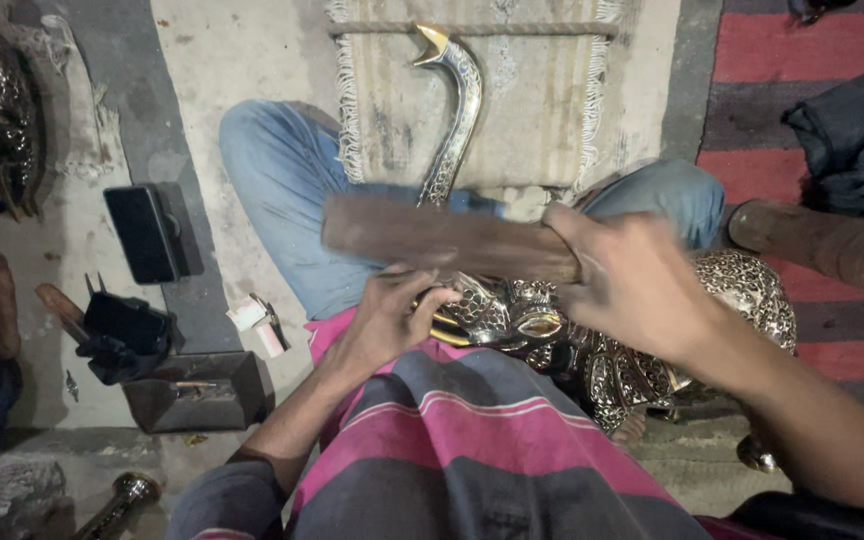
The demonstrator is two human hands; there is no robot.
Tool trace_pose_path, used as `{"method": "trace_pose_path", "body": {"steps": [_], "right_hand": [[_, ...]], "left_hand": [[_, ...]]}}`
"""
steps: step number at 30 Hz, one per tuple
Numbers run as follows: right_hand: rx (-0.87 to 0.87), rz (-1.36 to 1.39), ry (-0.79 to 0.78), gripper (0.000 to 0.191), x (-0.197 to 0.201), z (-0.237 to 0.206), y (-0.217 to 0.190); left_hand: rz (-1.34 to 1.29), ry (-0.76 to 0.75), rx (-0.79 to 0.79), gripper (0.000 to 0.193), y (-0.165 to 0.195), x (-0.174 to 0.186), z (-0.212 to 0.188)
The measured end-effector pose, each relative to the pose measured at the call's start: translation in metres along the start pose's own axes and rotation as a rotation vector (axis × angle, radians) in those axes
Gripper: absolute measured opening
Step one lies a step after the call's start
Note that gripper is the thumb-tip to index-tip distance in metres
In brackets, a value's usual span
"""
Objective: The person sits cross-legged on the floor holding a chisel against an ornate brass peacock sculpture and repeatedly strikes the chisel with a wooden mallet, repositioning the chisel along the sculpted surface to work the metal detail.
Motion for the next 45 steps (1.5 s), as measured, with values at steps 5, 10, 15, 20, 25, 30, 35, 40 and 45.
{"method": "trace_pose_path", "body": {"steps": [5,10,15,20,25,30,35,40,45], "right_hand": [[0.057,-0.024,0.085,0.044,0.005,0.003,0.0],[0.005,-0.153,-0.056,0.049,0.006,0.004,-0.001],[0.061,-0.355,0.031,0.048,0.007,0.001,-0.005],[-0.009,-0.112,-0.014,0.056,0.002,0.0,-0.003],[0.028,0.114,0.075,0.05,0.004,-0.001,-0.004],[-0.007,0.273,0.07,0.049,0.005,-0.004,-0.002],[-0.079,0.035,-0.006,0.048,-0.004,-0.004,0.001],[0.024,-0.144,0.06,0.042,-0.006,-0.008,0.002],[-0.011,-0.137,0.01,0.054,-0.005,-0.009,0.003]], "left_hand": [[-0.136,0.096,-0.128,0.011,0.003,0.004,-0.001],[-0.173,0.169,-0.231,0.01,0.008,0.007,-0.001],[-0.211,0.172,-0.162,0.005,0.006,0.006,-0.001],[-0.197,0.095,-0.134,0.008,0.007,0.007,0.0],[-0.179,0.125,-0.226,0.009,0.01,0.01,0.001],[-0.166,0.076,-0.152,0.009,0.007,0.006,0.001],[-0.172,0.061,-0.107,0.007,0.003,0.004,-0.004],[-0.193,0.041,-0.039,0.009,-0.003,0.001,-0.006],[-0.182,0.086,-0.203,0.012,-0.002,0.001,-0.006]]}}
Point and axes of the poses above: each hand's wrist, its own z-axis towards the middle knuckle, its own x-axis out of the back of the hand, y = z × x, the point moved 3 cm from there along z, towards the middle knuckle, and after that the axes turned 5 degrees about y, right-handed, at the moved point
